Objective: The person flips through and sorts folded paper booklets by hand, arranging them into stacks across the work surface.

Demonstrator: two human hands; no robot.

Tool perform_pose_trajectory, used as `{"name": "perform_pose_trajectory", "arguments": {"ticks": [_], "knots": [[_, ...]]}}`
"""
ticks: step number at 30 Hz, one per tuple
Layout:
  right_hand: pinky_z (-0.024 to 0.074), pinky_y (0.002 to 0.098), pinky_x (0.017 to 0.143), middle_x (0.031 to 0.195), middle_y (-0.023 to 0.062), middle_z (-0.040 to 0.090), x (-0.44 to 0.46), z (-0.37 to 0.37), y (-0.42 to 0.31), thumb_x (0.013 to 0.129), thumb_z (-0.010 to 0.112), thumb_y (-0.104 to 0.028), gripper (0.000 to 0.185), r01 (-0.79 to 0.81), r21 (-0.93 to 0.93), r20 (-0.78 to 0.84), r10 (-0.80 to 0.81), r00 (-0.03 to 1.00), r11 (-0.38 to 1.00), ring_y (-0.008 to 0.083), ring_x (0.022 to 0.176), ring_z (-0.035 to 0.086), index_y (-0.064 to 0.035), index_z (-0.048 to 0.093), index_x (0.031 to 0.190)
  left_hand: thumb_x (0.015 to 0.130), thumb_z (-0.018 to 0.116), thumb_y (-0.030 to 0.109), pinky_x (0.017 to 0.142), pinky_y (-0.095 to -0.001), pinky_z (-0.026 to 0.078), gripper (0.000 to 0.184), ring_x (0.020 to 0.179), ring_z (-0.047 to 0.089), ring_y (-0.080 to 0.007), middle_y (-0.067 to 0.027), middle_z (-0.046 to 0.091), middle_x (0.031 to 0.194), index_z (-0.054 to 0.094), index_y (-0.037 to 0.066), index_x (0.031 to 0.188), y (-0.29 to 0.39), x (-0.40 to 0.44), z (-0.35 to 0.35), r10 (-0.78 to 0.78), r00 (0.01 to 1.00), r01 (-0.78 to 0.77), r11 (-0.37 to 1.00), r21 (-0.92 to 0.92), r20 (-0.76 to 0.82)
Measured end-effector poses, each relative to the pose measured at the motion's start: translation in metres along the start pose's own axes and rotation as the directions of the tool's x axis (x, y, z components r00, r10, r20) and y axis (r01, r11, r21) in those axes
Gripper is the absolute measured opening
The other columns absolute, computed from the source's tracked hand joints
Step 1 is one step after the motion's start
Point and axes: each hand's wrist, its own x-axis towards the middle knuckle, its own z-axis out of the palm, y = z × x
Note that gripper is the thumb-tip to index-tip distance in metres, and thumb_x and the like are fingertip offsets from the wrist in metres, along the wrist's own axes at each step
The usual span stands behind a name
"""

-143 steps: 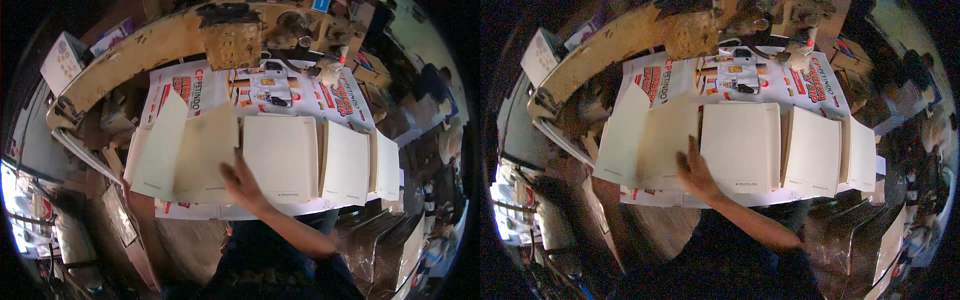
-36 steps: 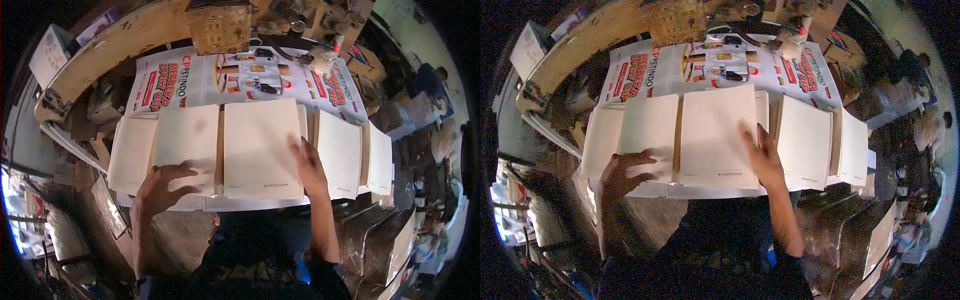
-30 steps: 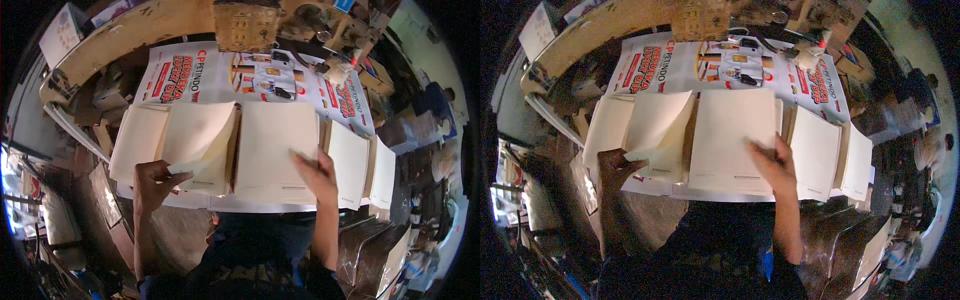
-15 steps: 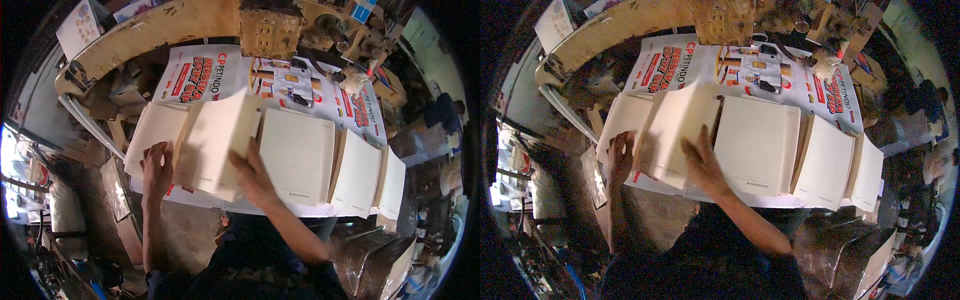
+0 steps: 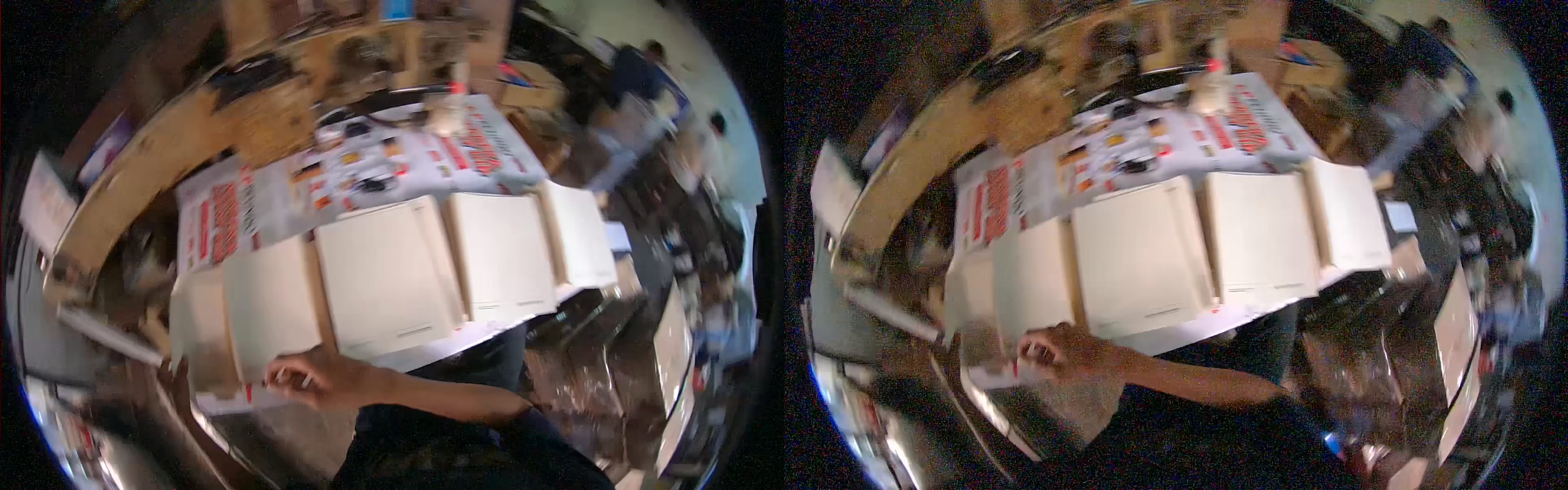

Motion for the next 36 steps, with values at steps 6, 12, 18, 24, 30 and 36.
{"name": "perform_pose_trajectory", "arguments": {"ticks": [6,12,18,24,30,36], "knots": [[0.0567,0.0325,0.07,0.092,0.0115,0.068,-0.043,-0.026,-0.013,0.092,0.057,-0.01,0.016,-0.007,0.04,-0.049,0.009,0.999,0.999,0.0185,0.084,0.068,-0.0002,0.059,0.104,0.087,0.07,0.027,0.095,-0.0403,0.047,0.05,0.111,0.056,-0.0321,-0.0196,0.055,0.127,0.055,-0.001,0.126,0.274,-0.069,-0.074,0.216,0.915,-0.32,0.903,-0.286,-0.342],[0.0546,0.0293,0.066,0.091,0.0079,0.069,-0.122,-0.072,-0.031,0.089,0.061,-0.006,0.017,0.012,-0.09,-0.285,-0.037,0.958,0.996,0.0157,0.082,0.067,-0.0055,0.061,0.106,0.084,0.07,0.024,0.088,-0.0369,0.05,0.04,0.102,0.061,-0.0289,-0.0177,0.061,0.114,0.06,0.002,0.116,0.441,-0.204,-0.115,0.697,0.601,-0.743,0.306,-0.596,-0.392],[0.0559,0.029,0.071,0.102,0.0115,0.068,-0.256,-0.169,-0.023,0.084,0.062,-0.002,0.026,-0.36,-0.31,-0.892,-0.138,0.431,0.88,0.0163,0.087,0.065,0.0053,0.061,0.109,0.081,0.07,0.021,0.083,-0.0346,0.05,0.032,0.095,0.063,-0.0265,-0.0156,0.064,0.104,0.062,0.004,0.107,0.48,-0.224,-0.12,0.882,0.35,-0.645,-0.018,-0.764,-0.317],[0.0469,0.0464,0.09,0.106,0.0258,0.063,-0.348,-0.256,0.023,0.076,0.076,-0.036,0.055,-0.81,-0.281,-0.908,-0.417,0.05,0.514,0.0397,0.102,0.058,0.0023,0.063,0.113,0.077,0.071,0.018,0.077,-0.0322,0.051,0.025,0.088,0.066,-0.0242,-0.0135,0.067,0.094,0.065,0.006,0.098,0.565,-0.24,-0.081,0.958,0.238,-0.454,-0.033,-0.89,-0.157],[0.0411,0.0491,0.096,0.115,0.0257,0.059,-0.369,-0.288,0.056,0.078,0.071,-0.041,0.06,-0.92,-0.06,-0.983,-0.183,-0.013,0.388,0.0408,0.108,0.055,0.0013,0.061,0.119,0.075,0.079,0.022,0.083,-0.0423,0.049,0.035,0.096,0.06,-0.0315,-0.0152,0.062,0.098,0.063,0.003,0.099,0.623,-0.3,0.03,0.97,0.094,-0.626,0.234,-0.744,0.226],[0.042,0.0452,0.096,0.127,0.02,0.055,-0.353,-0.276,0.039,0.077,0.072,-0.029,0.043,-0.967,-0.147,-0.914,-0.403,0.052,0.208,0.0374,0.118,0.049,-0.0009,0.065,0.109,0.079,0.075,0.019,0.077,-0.0394,0.053,0.026,0.084,0.067,-0.0309,-0.0163,0.067,0.088,0.063,0.0,0.092,0.633,-0.287,0.068,0.931,0.012,-0.582,0.303,-0.754,0.365]]}}
